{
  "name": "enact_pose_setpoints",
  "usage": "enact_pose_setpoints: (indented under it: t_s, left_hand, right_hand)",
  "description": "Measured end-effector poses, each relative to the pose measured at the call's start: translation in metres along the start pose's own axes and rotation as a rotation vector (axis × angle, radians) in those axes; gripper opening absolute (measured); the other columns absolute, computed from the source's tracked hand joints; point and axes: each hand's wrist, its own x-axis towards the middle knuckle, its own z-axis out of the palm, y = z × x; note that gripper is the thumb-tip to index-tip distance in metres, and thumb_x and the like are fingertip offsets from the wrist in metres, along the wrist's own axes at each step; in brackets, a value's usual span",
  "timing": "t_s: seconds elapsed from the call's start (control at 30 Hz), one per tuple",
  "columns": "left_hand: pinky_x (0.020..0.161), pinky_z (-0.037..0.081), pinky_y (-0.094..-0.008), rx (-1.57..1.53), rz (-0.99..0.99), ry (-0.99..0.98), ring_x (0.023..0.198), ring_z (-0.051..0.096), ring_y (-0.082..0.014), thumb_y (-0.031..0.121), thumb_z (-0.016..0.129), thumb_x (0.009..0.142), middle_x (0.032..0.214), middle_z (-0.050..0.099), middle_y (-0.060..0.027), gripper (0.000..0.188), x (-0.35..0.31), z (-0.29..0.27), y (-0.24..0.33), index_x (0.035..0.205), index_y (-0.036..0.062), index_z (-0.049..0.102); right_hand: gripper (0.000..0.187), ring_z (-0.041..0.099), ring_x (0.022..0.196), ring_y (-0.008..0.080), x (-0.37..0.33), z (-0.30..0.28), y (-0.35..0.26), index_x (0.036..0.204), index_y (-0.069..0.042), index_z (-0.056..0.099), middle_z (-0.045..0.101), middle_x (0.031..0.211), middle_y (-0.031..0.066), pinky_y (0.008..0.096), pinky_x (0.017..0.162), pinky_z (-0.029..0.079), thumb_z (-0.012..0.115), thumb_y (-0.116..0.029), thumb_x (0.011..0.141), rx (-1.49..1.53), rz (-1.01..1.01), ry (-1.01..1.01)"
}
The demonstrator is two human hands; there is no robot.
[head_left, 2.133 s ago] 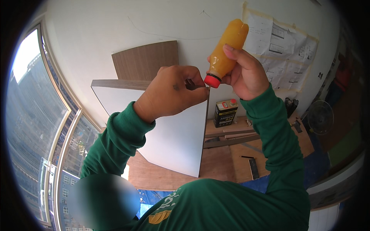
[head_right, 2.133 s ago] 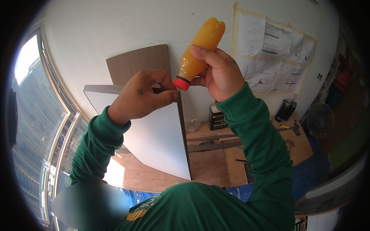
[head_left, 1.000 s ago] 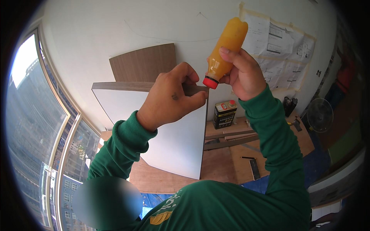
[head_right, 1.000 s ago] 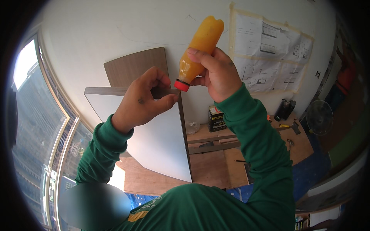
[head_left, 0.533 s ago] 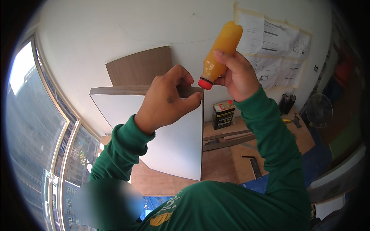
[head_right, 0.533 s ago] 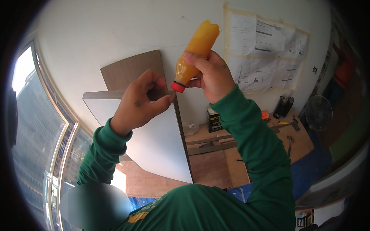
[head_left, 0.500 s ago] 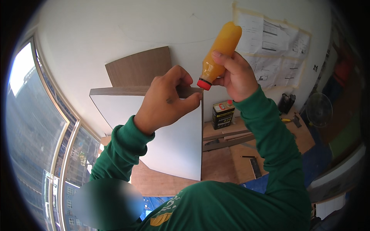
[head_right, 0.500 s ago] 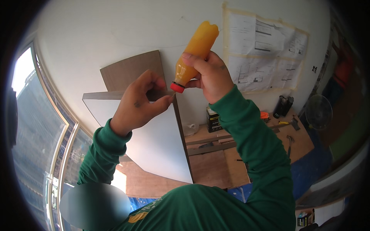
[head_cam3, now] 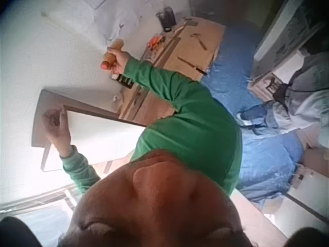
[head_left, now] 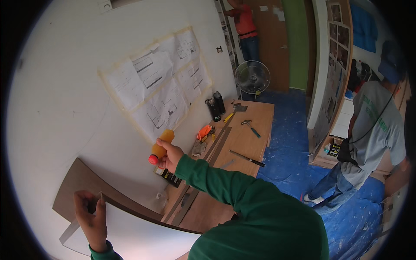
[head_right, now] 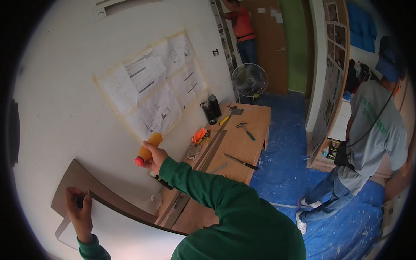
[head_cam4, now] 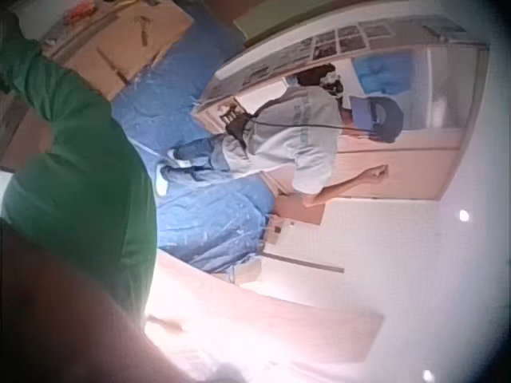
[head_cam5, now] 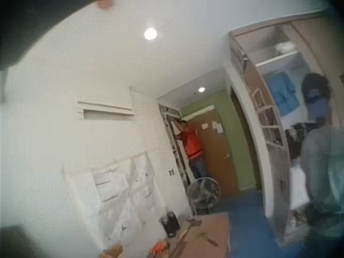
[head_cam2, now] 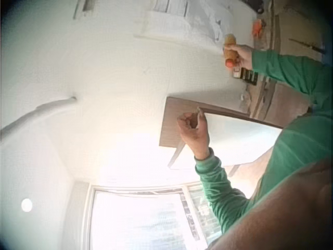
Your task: The person aligns and fits a curved wooden edge trim onto a white panel, applies glue to the trim, and sands the edge with sandpaper. The person then positions the panel on a workbench while another worker assembles a cabinet in the background.
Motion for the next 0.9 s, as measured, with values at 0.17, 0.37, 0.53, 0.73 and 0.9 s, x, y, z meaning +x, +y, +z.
enact_pose_setpoints:
  t_s: [0.17,0.37,0.53,0.73,0.9]
  left_hand:
    - [0.07,0.05,-0.0287,0.024,0.202,0.039,0.075,0.057,-0.0133,0.012,0.075,0.095,0.083,0.061,-0.0052,0.019,-0.011,-0.002,0.0,0.097,0.0003,0.06]
    - [0.069,0.048,-0.0258,0.066,0.317,0.058,0.076,0.054,-0.0107,0.006,0.073,0.095,0.087,0.059,-0.0043,0.02,-0.014,-0.001,-0.001,0.104,0.0011,0.056]
    - [0.073,0.051,-0.0277,0.048,0.385,0.1,0.081,0.058,-0.0135,0.004,0.073,0.093,0.093,0.061,-0.0073,0.022,-0.011,0.003,-0.005,0.107,0.0,0.056]
    - [0.082,0.054,-0.0352,0.161,0.368,0.084,0.09,0.065,-0.0234,0.002,0.074,0.084,0.1,0.063,-0.0131,0.039,-0.012,-0.003,-0.006,0.119,-0.0028,0.056]
    - [0.088,0.054,-0.0392,0.164,0.329,0.058,0.099,0.067,-0.029,0.004,0.075,0.082,0.11,0.067,-0.0185,0.056,-0.016,-0.008,-0.001,0.133,-0.0034,0.054]
  right_hand:
    - [0.044,0.068,0.066,0.0176,-0.055,-0.121,0.032,0.109,-0.01,0.06,0.068,0.09,0.0068,0.0268,0.053,0.06,0.077,-0.046,0.09,-0.049,0.203,0.335]
    - [0.046,0.069,0.069,0.0179,-0.147,-0.254,0.042,0.11,-0.012,0.058,0.068,0.088,0.0076,0.0277,0.056,0.059,0.076,-0.05,0.09,-0.188,0.368,0.649]
    - [0.04,0.067,0.065,0.0168,-0.206,-0.312,0.019,0.106,-0.015,0.063,0.069,0.087,0.0073,0.0291,0.052,0.057,0.073,-0.051,0.091,-0.298,0.32,0.891]
    - [0.04,0.067,0.066,0.0165,-0.228,-0.315,-0.008,0.107,-0.014,0.063,0.07,0.087,0.0085,0.0284,0.051,0.055,0.071,-0.051,0.093,-0.321,0.268,0.957]
    - [0.042,0.065,0.061,0.0151,-0.234,-0.314,-0.015,0.105,-0.014,0.063,0.068,0.079,0.0067,0.0275,0.049,0.054,0.07,-0.053,0.093,-0.282,0.229,0.901]
